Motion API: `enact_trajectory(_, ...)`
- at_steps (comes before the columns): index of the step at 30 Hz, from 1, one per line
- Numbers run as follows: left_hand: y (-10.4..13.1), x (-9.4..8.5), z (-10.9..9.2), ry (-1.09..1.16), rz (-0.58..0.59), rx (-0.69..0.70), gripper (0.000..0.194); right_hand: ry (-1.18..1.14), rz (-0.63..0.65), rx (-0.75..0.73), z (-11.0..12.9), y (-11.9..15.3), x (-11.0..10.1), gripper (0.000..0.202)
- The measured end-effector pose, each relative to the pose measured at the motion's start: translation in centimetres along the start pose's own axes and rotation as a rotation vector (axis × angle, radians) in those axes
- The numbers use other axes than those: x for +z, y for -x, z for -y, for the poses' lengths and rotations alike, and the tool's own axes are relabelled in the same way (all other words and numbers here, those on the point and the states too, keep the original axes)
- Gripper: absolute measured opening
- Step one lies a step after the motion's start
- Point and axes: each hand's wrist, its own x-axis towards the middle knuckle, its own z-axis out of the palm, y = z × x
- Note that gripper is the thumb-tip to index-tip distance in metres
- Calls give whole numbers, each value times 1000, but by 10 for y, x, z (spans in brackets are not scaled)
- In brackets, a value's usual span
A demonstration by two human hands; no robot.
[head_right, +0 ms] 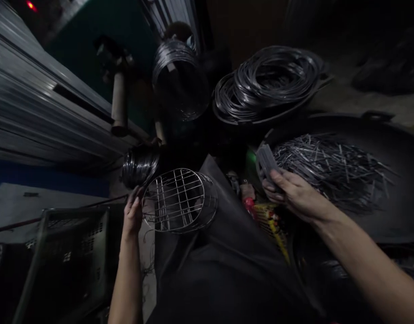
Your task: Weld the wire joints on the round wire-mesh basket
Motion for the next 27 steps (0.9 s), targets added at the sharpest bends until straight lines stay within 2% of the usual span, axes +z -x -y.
enact_trajectory(2, 27, 9, -31, -48, -92, 195, 50, -117, 160, 107, -1, 19, 26, 60)
enact_trajectory(3, 43, 19, -46, -40, -64, 266, 45, -161, 222, 131, -2, 31, 38, 60)
enact_trajectory(4, 60, 33, -58, -22, 87, 287, 44, -187, 280, 141, -4, 43, 50, 59)
enact_trajectory(5, 77, 49, -65, 0, 311, 232, 49, -200, 349, 150, -7, 56, 63, 59)
enact_trajectory(7, 105, 83, -68, 70, 755, 19, 62, -205, 523, 187, -15, 80, 86, 61)
enact_trajectory(9, 123, 111, -58, 251, 972, -176, 73, -191, 695, 243, -25, 99, 103, 62)
enact_trajectory(10, 129, 121, -51, 346, 1002, -247, 71, -181, 752, 263, -29, 106, 109, 62)
enact_trajectory(12, 136, 133, -38, 468, 985, -348, 53, -161, 795, 283, -38, 113, 113, 64)
enact_trajectory(14, 139, 138, -33, 471, 954, -382, 39, -125, 773, 276, -44, 114, 110, 66)
enact_trajectory(18, 143, 150, -38, 400, 926, -392, 43, 66, 703, 151, -50, 112, 93, 63)
enact_trajectory(21, 147, 166, -39, 413, 819, -520, 46, 246, 671, 72, -58, 114, 80, 56)
enact_trajectory(24, 146, 180, -32, 515, 609, -680, 51, 509, 532, -45, -68, 115, 59, 51)
enact_trajectory(25, 145, 183, -29, 550, 572, -721, 52, 573, 459, -94, -68, 113, 50, 50)
enact_trajectory(27, 145, 188, -23, 575, 605, -803, 54, 623, 287, -185, -63, 106, 32, 48)
